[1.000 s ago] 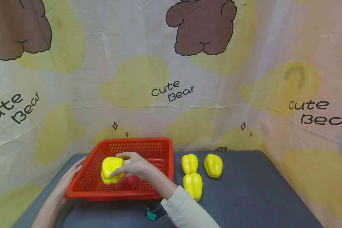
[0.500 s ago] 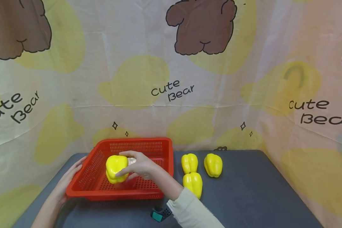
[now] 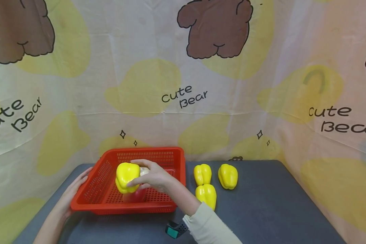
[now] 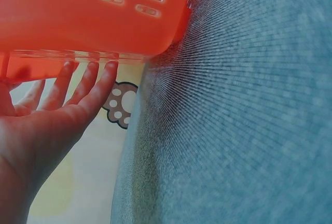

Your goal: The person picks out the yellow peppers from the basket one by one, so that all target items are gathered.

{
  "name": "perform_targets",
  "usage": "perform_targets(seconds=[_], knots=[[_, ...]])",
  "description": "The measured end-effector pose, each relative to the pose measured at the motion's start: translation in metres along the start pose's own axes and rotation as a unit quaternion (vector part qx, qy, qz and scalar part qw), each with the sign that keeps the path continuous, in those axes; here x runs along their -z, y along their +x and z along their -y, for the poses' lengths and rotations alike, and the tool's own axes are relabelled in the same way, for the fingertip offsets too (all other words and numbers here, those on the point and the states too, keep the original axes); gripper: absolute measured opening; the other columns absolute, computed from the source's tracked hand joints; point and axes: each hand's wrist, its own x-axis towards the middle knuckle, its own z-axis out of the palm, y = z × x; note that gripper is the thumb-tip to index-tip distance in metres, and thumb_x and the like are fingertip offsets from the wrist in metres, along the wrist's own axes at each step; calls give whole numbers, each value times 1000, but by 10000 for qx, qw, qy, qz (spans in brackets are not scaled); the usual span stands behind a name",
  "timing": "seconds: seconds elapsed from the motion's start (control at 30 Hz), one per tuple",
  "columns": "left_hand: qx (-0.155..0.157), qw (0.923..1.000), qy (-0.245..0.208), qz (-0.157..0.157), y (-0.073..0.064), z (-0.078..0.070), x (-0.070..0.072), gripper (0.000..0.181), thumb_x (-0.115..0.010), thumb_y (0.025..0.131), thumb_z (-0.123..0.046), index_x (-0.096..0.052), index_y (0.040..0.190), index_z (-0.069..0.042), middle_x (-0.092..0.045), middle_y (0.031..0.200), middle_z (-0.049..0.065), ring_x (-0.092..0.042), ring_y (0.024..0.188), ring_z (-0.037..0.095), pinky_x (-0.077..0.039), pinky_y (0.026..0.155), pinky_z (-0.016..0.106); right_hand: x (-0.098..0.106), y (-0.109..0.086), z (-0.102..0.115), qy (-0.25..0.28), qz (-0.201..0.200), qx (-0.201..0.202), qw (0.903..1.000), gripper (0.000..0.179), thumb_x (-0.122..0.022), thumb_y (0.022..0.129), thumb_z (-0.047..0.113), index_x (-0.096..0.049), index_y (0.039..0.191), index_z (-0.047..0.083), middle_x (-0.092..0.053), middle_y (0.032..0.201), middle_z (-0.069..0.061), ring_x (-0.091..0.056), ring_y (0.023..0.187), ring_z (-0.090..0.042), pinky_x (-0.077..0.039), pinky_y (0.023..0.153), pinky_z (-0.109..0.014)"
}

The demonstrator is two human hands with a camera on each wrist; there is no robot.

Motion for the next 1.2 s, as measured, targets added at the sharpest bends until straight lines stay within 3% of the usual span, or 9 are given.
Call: perform_targets(seconds=[0.3, 0.5, 0.93, 1.2], knots=[[-33, 9999, -76, 84, 0, 0, 1, 48, -36, 117, -32, -28, 165, -29, -67, 128, -19, -72, 104, 8, -63, 83, 30, 4, -3, -3, 69, 19, 62, 10000, 60, -77, 94, 2, -57, 150, 13, -52, 139, -12, -69, 106, -25, -61, 95, -44], [-79, 9996, -187, 190, 0, 1, 2, 43, -35, 117, -30, -37, 159, -37, -67, 129, -17, -72, 105, 9, -63, 84, 31, 8, -5, -5, 27, -132, 163, 9998, 54, -72, 100, 12, -55, 151, 10, -50, 144, -14, -67, 107, -24, -62, 93, -43], [-100, 9997, -130, 172, 0, 1, 2, 44, -35, 117, -30, -36, 160, -36, -67, 128, -16, -72, 103, 9, -63, 83, 31, 19, -13, -7, 19, -310, 226, 9993, 57, -72, 100, 8, -52, 154, 11, -46, 149, -15, -70, 105, -24, -62, 92, -43], [-116, 9996, -172, 202, -1, 1, 2, 39, -35, 117, -30, -44, 152, -44, -68, 127, -16, -73, 102, 9, -63, 82, 31, 27, -20, -7, -38, -368, 299, 9989, 59, -73, 99, 8, -50, 154, 5, -48, 148, -19, -72, 103, -22, -62, 92, -41]])
